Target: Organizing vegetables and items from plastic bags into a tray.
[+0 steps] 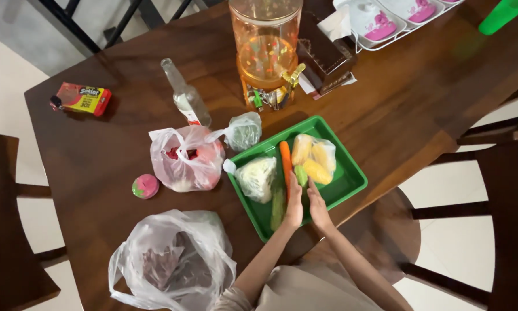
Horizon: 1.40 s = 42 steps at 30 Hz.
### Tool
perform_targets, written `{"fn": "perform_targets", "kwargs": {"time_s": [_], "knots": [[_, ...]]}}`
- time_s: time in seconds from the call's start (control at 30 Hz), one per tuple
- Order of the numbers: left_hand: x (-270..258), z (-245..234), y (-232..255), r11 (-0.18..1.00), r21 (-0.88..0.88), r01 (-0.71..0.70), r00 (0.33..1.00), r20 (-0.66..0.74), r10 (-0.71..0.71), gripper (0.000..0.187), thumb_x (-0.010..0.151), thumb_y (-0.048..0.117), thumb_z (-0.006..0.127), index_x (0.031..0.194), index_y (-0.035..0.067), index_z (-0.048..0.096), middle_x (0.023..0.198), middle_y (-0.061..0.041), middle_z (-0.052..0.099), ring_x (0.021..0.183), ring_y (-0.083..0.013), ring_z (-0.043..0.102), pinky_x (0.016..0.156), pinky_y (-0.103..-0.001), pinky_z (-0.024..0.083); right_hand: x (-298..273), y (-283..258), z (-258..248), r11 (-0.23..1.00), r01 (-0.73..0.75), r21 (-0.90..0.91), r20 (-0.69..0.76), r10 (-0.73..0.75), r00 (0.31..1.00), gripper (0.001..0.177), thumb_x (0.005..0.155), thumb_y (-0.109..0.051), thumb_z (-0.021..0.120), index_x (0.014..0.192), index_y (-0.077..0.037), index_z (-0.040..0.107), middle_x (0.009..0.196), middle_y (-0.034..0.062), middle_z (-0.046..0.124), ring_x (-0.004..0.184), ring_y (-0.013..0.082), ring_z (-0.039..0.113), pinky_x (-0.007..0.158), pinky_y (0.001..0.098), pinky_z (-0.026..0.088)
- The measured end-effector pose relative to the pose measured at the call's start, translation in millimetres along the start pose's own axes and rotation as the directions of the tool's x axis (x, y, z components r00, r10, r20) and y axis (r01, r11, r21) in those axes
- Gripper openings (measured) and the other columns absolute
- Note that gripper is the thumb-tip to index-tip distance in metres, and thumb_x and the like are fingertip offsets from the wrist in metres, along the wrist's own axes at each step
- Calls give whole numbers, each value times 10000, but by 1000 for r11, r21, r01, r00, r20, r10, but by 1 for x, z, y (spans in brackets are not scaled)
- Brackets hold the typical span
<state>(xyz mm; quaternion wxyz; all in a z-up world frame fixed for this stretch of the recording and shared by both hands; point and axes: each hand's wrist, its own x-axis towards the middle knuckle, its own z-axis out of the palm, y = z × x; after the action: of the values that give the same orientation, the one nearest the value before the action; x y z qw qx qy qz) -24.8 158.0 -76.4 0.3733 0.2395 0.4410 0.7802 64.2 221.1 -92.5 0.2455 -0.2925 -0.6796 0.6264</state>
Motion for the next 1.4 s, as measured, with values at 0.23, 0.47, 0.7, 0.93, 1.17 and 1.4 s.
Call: {"fn": "perform_targets", "kwargs": {"time_s": [0.23,0.47,0.7,0.93,1.17,1.4], "knots": [[1,-6,-48,901,425,-88,996,10,92,817,1068,520,318,1668,69,-5,1756,-86,-55,1620,-254,-65,1294,-405,-13,-2,11,-2,996,-85,2,-88,85,993,579,1068,-230,335,1591,10,279,1666,153,318,1528,252,306,1216,328,249],[-7,-3,-44,790,597,-137,989,33,147,800,1088,493,243,1643,23,-89,1751,-150,-91,1619,-295,-99,1298,-418,-48,-11,-19,4,997,-81,-8,-141,79,987,556,1064,-207,346,1581,-3,321,1646,160,361,1514,257,338,1209,328,257],[-14,1,-20,739,657,-147,989,88,119,779,1091,523,174,1650,39,-69,1756,-147,-78,1627,-302,-83,1309,-419,-34,-10,-18,4,999,-16,-45,-147,9,989,546,1072,-213,344,1568,14,343,1629,177,391,1509,262,358,1210,332,271],[-27,-6,10,896,436,-80,995,-21,99,739,1105,459,274,1650,60,-28,1752,-100,-105,1613,-266,-96,1292,-391,-23,-16,-39,0,995,40,-97,-92,-49,995,557,1083,-243,327,1565,35,335,1639,189,368,1529,280,318,1224,350,234],[-79,-33,134,786,534,-311,877,-157,454,636,1132,371,254,1656,20,174,1758,-158,119,1639,-308,85,1313,-405,75,-8,-72,47,989,145,-14,86,-143,986,636,1085,-363,344,1607,-8,260,1705,139,223,1577,255,187,1253,369,153],[-151,-62,215,678,672,-299,681,-347,645,649,1108,340,311,1648,-8,213,1754,-177,160,1649,-327,86,1321,-417,55,-16,-149,137,949,209,234,528,-305,792,673,1103,-409,330,1650,-42,191,1743,89,160,1612,230,125,1278,360,87]]}}
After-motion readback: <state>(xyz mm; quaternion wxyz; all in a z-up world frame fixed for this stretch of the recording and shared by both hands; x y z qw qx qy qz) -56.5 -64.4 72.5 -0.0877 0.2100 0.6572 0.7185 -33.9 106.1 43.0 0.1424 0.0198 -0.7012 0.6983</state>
